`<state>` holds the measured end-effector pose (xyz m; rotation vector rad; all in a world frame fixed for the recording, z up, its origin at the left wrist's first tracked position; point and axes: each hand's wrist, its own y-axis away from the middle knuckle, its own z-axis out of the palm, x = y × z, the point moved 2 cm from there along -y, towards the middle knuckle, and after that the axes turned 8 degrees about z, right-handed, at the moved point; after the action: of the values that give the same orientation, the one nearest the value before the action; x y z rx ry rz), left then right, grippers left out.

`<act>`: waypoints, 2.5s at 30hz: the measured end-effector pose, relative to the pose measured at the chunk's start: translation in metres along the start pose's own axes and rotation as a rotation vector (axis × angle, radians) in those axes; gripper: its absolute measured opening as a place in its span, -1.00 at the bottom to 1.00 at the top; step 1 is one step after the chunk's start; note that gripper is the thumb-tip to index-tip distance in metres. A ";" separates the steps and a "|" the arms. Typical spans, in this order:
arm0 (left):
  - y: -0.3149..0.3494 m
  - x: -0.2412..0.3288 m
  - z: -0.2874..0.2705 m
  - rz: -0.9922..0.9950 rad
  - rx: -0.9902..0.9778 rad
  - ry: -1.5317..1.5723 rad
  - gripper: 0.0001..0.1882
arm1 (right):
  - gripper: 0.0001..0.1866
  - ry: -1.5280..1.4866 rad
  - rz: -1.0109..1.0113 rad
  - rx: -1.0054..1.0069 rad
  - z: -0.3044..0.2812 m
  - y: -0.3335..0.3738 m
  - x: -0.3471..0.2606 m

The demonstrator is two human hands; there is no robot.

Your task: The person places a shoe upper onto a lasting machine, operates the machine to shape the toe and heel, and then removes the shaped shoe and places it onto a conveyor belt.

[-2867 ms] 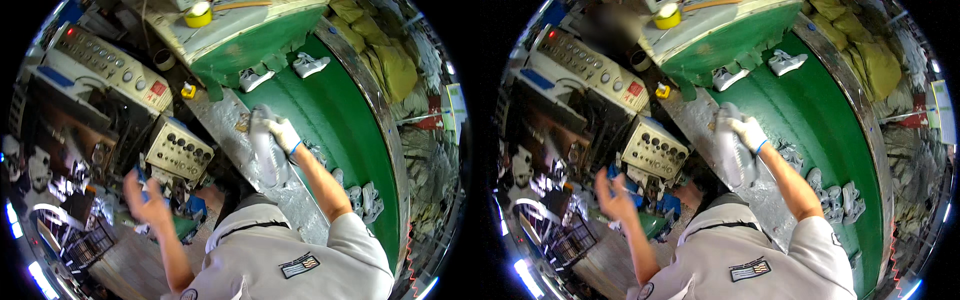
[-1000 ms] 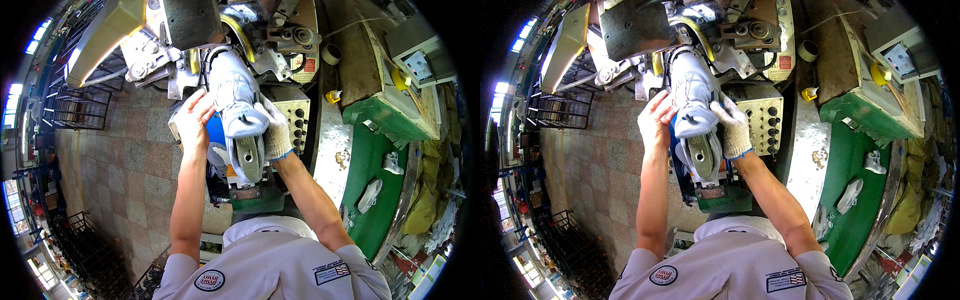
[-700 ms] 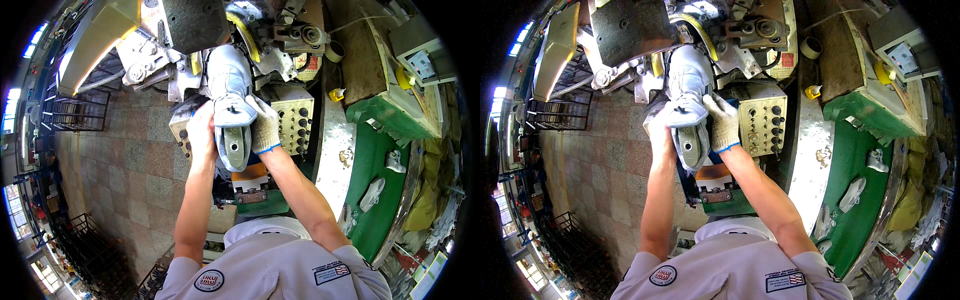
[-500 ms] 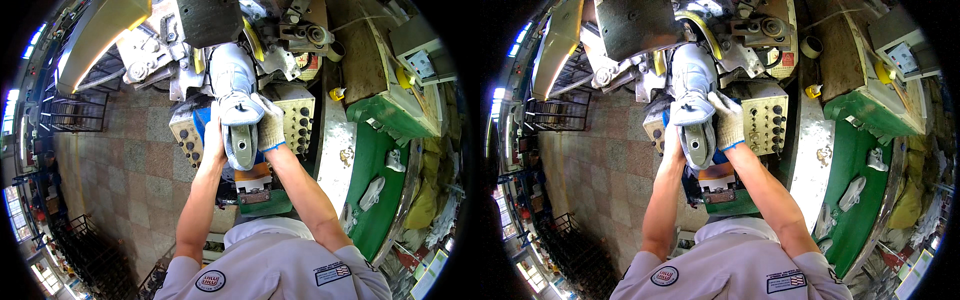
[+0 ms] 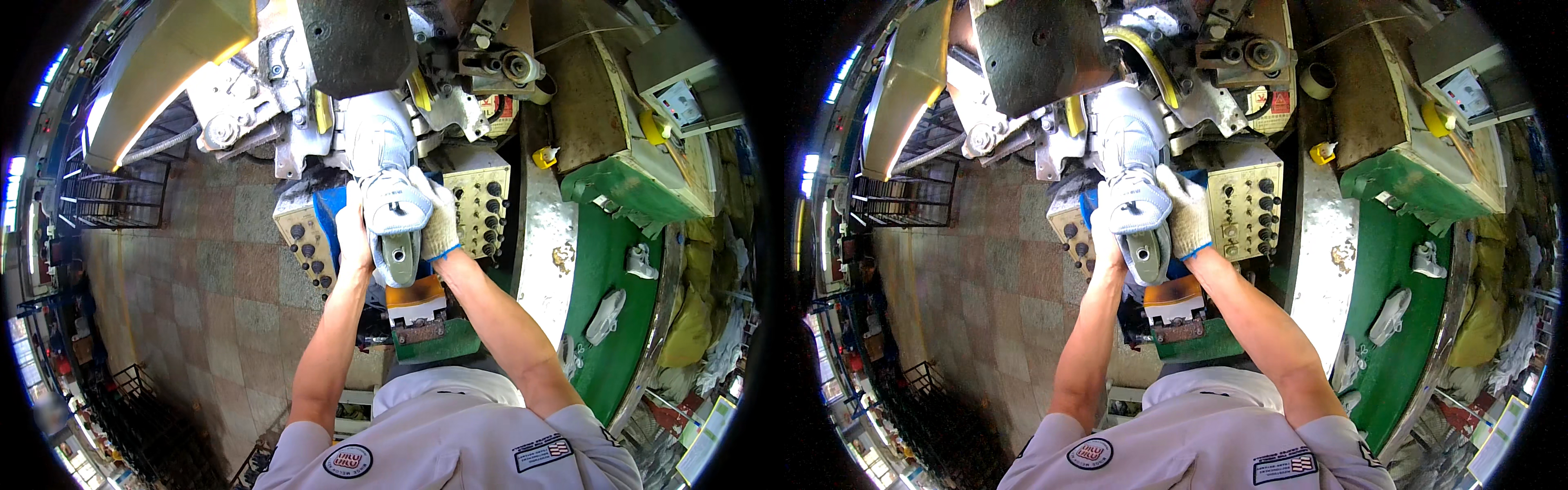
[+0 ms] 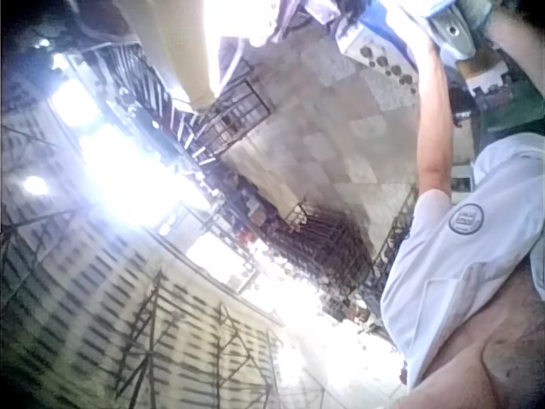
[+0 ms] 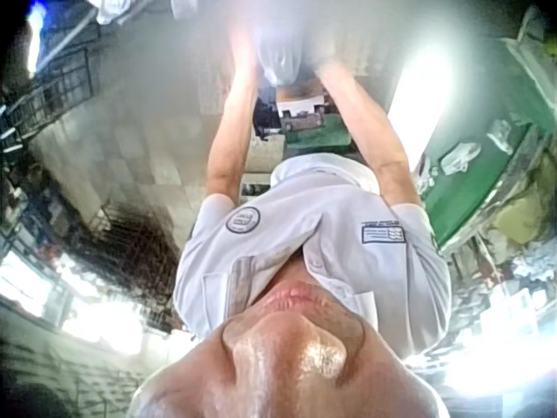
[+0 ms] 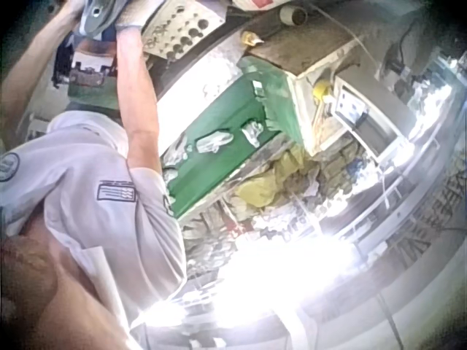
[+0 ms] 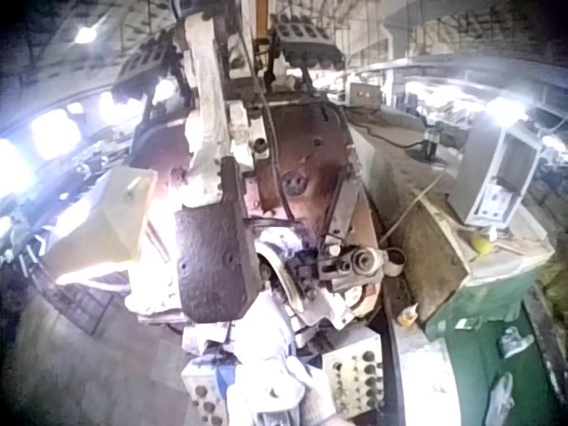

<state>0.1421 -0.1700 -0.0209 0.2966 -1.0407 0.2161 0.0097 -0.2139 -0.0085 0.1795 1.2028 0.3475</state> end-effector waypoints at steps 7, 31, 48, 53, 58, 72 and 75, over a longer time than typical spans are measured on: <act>0.002 -0.001 0.002 0.073 -0.006 -0.111 -0.36 | -0.59 0.446 -0.286 0.076 -0.006 -0.007 -0.004; 0.133 -0.137 -0.138 -0.133 0.326 -1.081 -0.09 | -0.45 -0.035 0.222 0.333 -0.204 0.152 0.005; 0.212 0.153 -0.005 0.190 -0.070 -0.415 -0.37 | -0.08 -0.109 0.028 -0.435 -0.018 0.194 -0.055; 0.193 0.081 0.072 0.268 -0.089 -0.178 -0.26 | -0.25 -0.463 0.394 -0.448 -0.052 0.189 -0.064; 0.176 0.006 0.186 -0.012 -0.192 -0.332 -0.63 | -0.55 -0.454 0.232 -0.172 -0.186 0.181 -0.077; 0.199 -0.177 0.295 -0.180 -0.954 -1.107 -0.58 | -0.10 0.882 0.842 0.817 -0.684 0.242 -0.078; 0.198 -0.197 0.294 -0.252 -0.967 -1.141 -0.60 | -0.34 0.974 0.856 0.987 -0.761 0.238 -0.060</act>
<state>-0.2560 -0.0915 -0.0262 -0.4016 -2.0615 -0.7771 -0.7597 -0.0495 -0.1491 1.5490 2.1571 0.5792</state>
